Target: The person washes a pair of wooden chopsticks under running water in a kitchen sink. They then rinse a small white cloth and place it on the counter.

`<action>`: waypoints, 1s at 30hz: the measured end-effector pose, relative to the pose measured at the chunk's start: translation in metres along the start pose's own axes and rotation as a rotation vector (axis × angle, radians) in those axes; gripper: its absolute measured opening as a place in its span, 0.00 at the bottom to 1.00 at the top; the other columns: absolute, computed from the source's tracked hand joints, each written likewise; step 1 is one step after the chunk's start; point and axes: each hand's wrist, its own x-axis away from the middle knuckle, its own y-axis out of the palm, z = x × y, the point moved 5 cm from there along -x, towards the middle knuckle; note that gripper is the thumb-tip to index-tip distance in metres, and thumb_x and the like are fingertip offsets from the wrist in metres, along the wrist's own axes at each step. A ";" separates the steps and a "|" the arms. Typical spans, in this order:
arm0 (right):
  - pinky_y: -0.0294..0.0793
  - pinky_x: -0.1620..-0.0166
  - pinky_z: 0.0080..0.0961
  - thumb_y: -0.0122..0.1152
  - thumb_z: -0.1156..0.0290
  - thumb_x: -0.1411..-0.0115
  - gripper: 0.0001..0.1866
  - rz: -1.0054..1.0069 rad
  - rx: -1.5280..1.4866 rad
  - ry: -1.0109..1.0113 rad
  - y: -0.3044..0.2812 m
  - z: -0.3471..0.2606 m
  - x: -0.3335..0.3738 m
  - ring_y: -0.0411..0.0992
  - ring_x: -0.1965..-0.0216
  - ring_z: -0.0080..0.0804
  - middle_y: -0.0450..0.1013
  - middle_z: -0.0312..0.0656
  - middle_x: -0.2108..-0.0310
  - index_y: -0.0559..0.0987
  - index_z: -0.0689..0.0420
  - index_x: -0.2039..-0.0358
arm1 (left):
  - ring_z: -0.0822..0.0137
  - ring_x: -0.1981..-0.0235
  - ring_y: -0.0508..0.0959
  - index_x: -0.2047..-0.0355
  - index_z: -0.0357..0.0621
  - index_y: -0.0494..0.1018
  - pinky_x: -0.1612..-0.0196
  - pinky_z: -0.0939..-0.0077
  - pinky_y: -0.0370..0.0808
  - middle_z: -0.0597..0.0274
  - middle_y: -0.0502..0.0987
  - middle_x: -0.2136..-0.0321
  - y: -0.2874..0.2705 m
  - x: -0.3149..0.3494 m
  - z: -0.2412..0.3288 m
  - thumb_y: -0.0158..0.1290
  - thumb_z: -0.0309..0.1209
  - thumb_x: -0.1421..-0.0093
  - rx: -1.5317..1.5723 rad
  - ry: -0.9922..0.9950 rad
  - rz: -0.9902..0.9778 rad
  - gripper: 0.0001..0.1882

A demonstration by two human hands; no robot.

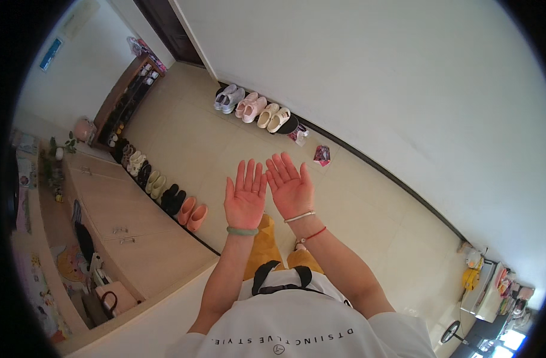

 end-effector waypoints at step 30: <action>0.67 0.47 0.32 0.50 0.55 0.36 0.18 0.254 0.021 -0.020 0.017 0.046 -0.341 0.71 0.55 0.35 0.75 0.41 0.60 0.76 0.57 0.59 | 0.62 0.43 0.67 0.42 0.46 0.62 0.38 0.65 0.63 0.56 0.70 0.47 -0.051 -0.320 0.137 0.37 0.41 0.31 -0.072 -0.255 0.239 0.21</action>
